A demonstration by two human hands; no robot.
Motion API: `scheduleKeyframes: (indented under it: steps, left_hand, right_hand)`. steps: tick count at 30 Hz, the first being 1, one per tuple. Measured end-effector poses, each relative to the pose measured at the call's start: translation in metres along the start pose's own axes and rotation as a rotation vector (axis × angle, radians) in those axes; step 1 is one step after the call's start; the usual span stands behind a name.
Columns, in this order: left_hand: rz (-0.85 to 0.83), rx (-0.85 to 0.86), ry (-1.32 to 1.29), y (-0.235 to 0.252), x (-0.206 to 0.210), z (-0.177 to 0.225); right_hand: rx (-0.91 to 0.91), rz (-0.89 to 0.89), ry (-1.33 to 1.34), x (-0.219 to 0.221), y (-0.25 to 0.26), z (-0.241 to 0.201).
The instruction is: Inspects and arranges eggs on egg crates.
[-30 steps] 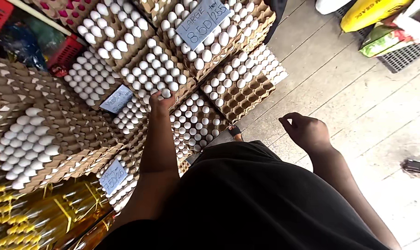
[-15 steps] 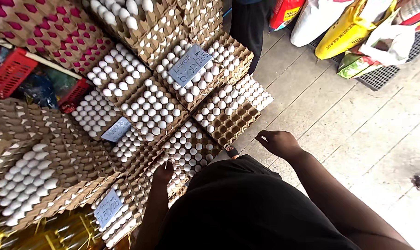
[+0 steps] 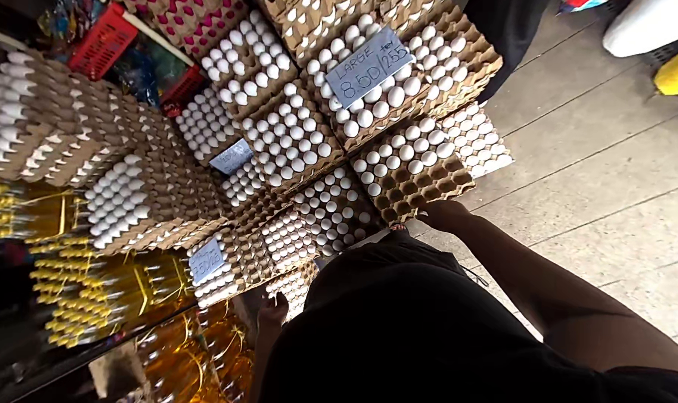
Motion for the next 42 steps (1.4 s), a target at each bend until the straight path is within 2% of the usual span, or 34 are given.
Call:
scheduleKeyframes:
  steps: [1, 2, 4, 7, 10, 13, 20, 27, 34, 39, 42]
  left_hand:
    - [0.172, -0.094, 0.016, -0.002, -0.008, -0.003]
    - [0.271, -0.142, 0.023, -0.005, -0.017, -0.005]
    - [0.326, -0.162, 0.004, -0.016, -0.029, -0.007]
    - [0.339, -0.154, -0.005, -0.013, -0.045, -0.010]
    - [0.296, -0.154, -0.007, -0.001, -0.059, -0.013]
    - [0.276, -0.148, 0.037, -0.013, -0.047, -0.020]
    - [0.180, -0.183, 0.125, -0.019, -0.024, -0.023]
    - [0.112, -0.116, 0.312, -0.014, 0.008, -0.025]
    - [-0.030, -0.158, 0.546, -0.013, 0.055, -0.061]
    - [-0.169, -0.197, 0.660, -0.020, 0.092, -0.093]
    - [-0.362, -0.138, 0.888, -0.033, 0.125, -0.112]
  right_hand:
    - [-0.029, -0.019, -0.016, 0.002, 0.005, -0.007]
    - [-0.056, -0.027, -0.032, 0.003, 0.011, -0.012]
    - [-0.091, -0.019, -0.057, -0.005, 0.023, -0.024]
    - [-0.093, 0.037, -0.042, -0.043, 0.041, -0.049]
    - [-0.057, 0.165, -0.021, -0.088, 0.073, -0.076]
    - [-0.067, 0.259, -0.046, -0.115, 0.118, -0.094]
    - [-0.141, 0.177, -0.256, -0.132, 0.164, -0.118]
    - [-0.246, 0.083, -0.482, -0.132, 0.179, -0.125]
    - [-0.291, 0.063, -0.588, -0.133, 0.178, -0.129]
    - [-0.305, 0.104, -0.517, -0.142, 0.178, -0.121]
    - [-0.300, 0.145, -0.331, -0.153, 0.160, -0.114]
Point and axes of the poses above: each hand's wrist, its own y-axis towards the middle knuckle, its own x-axis out of the palm, z = x × y, the point moved 7 cm from there along y, towards the middle knuckle, and after that the axes turned 5 degrees about -y, right-handed, at the moved point
